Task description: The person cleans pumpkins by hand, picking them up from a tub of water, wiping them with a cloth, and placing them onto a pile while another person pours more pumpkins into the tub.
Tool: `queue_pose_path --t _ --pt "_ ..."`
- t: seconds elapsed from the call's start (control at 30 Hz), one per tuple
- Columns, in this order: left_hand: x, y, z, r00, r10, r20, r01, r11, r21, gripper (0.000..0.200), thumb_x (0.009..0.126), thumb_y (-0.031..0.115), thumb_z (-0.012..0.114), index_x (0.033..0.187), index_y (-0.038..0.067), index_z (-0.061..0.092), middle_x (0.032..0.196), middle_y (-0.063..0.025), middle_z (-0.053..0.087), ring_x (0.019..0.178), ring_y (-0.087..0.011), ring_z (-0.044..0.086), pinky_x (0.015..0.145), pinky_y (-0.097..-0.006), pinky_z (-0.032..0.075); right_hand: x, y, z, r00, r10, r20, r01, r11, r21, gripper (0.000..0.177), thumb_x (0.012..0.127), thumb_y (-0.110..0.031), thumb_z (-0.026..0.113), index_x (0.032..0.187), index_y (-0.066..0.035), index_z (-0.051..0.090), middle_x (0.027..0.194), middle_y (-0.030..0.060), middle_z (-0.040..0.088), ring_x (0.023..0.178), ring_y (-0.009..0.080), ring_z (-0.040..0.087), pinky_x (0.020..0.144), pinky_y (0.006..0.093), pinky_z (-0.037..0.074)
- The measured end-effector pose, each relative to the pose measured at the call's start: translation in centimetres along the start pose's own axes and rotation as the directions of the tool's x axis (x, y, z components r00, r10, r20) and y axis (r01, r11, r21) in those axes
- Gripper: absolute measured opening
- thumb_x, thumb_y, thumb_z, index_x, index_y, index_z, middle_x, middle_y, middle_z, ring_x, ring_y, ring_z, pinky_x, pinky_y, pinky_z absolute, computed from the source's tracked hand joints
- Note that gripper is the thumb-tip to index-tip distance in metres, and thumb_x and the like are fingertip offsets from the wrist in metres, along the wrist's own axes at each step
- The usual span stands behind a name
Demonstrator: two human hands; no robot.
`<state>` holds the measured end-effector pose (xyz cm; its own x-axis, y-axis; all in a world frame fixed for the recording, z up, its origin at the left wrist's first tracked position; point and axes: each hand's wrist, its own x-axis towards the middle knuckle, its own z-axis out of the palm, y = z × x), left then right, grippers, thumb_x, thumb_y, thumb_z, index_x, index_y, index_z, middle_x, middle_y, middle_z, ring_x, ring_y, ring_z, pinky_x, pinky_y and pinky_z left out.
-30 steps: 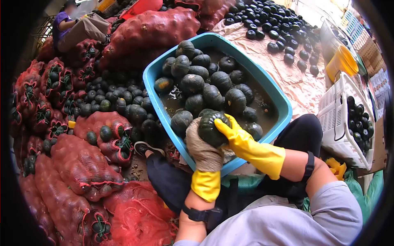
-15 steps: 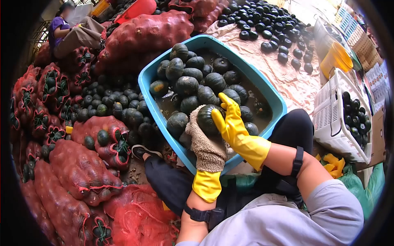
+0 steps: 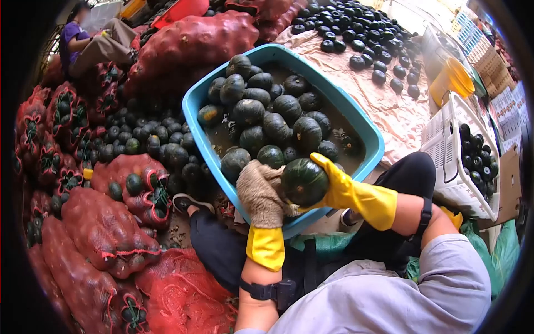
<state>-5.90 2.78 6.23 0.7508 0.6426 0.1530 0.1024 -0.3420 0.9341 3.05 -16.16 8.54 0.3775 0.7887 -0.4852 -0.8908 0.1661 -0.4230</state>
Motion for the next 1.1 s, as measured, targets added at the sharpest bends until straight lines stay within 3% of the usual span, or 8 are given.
queue_pose_path --t 0.1,0.27,0.33,0.47,0.7,0.9,1.07,1.1 --pt "0.4 1.2 -1.5 0.716 -0.415 0.562 0.618 0.002 -0.786 0.033 0.1 0.039 0.047 0.099 0.009 0.061 0.095 -0.0122 0.064 0.091 -0.0317 0.064 0.084 -0.0512 0.054 0.4 -7.6 -1.0 0.889 -0.432 0.152 0.418 0.901 0.112 0.071 0.093 -0.057 0.077 0.147 -0.015 0.058 0.127 0.0141 0.07 0.114 0.0372 0.069 0.101 0.063 0.056" --pt "1.1 3.5 -0.7 0.68 -0.546 0.488 0.599 0.03 -0.8 0.033 0.103 0.033 0.046 0.1 0.005 0.064 0.096 -0.0121 0.067 0.092 -0.0295 0.064 0.081 -0.0464 0.055 2.2 -18.6 -0.3 0.817 -0.573 -0.064 0.1 0.25 -0.963 0.042 0.1 -0.044 0.068 0.123 -0.009 0.072 0.118 0.0202 0.073 0.119 0.03 0.068 0.102 0.0425 0.055" --pt "1.7 1.8 -0.1 0.682 -0.479 0.553 0.628 -0.004 -0.778 0.031 0.102 0.029 0.048 0.101 0.004 0.065 0.096 -0.0118 0.068 0.088 -0.0285 0.065 0.077 -0.0411 0.055 1.7 -18.1 -2.4 0.769 -0.638 -0.032 0.26 0.359 -0.897 0.041 0.099 -0.046 0.066 0.108 -0.008 0.079 0.115 0.0182 0.075 0.122 0.0233 0.068 0.096 0.0354 0.054" --pt "2.4 2.3 2.4 0.719 -0.449 0.531 0.6 0.015 -0.8 0.021 0.101 0.023 0.053 0.096 0.004 0.063 0.084 -0.0078 0.064 0.067 -0.0231 0.06 0.057 -0.0329 0.051 6.9 -8.5 -4.9 0.936 -0.264 -0.234 -0.353 -0.696 -0.625 0.066 0.076 -0.062 0.083 0.124 -0.016 0.078 0.124 0.0128 0.077 0.12 0.0339 0.071 0.102 0.0416 0.055" --pt "1.3 0.7 4.3 0.984 -0.125 0.129 0.15 0.967 -0.207 0.022 0.095 0.013 0.071 0.106 -0.005 0.076 0.094 -0.0146 0.077 0.081 -0.0233 0.075 0.075 -0.0313 0.06 5.0 -6.0 -6.5 0.9 -0.426 -0.092 -0.238 -0.303 -0.923 0.08 0.069 -0.049 0.093 0.137 -0.016 0.066 0.119 0.0211 0.076 0.118 0.0425 0.069 0.103 0.0509 0.054" --pt "0.9 1.6 4.7 0.997 -0.025 0.067 0.029 0.998 -0.058 0.024 0.095 0.021 0.071 0.095 0.0 0.081 0.079 -0.0133 0.077 0.073 -0.0244 0.074 0.072 -0.0376 0.058 9.3 -4.6 -11.4 0.884 -0.459 0.087 0.013 -0.162 -0.987 0.074 0.076 -0.034 0.092 0.14 -0.01 0.065 0.127 0.0209 0.073 0.123 0.0379 0.067 0.104 0.0467 0.053" --pt "1.7 1.2 4.5 0.752 -0.546 0.371 0.585 0.29 -0.758 0.028 0.099 0.021 0.063 0.102 -0.003 0.078 0.084 -0.0104 0.077 0.067 -0.0189 0.069 0.062 -0.0271 0.056 7.4 -8.1 -11.3 0.996 -0.048 -0.072 -0.014 0.736 -0.676 0.053 0.088 -0.025 0.086 0.133 -0.005 0.068 0.119 0.0106 0.074 0.115 0.0228 0.07 0.099 0.0378 0.057" --pt "1.4 1.0 4.4 0.871 -0.412 0.268 0.486 0.645 -0.589 0.027 0.097 0.021 0.064 0.101 -0.001 0.077 0.084 -0.0105 0.076 0.069 -0.0213 0.07 0.065 -0.0294 0.056 5.8 -8.2 -10.2 0.998 0.035 0.051 -0.004 0.859 -0.511 0.047 0.093 -0.022 0.081 0.135 -0.006 0.068 0.122 0.0114 0.073 0.121 0.0245 0.067 0.103 0.0383 0.055"
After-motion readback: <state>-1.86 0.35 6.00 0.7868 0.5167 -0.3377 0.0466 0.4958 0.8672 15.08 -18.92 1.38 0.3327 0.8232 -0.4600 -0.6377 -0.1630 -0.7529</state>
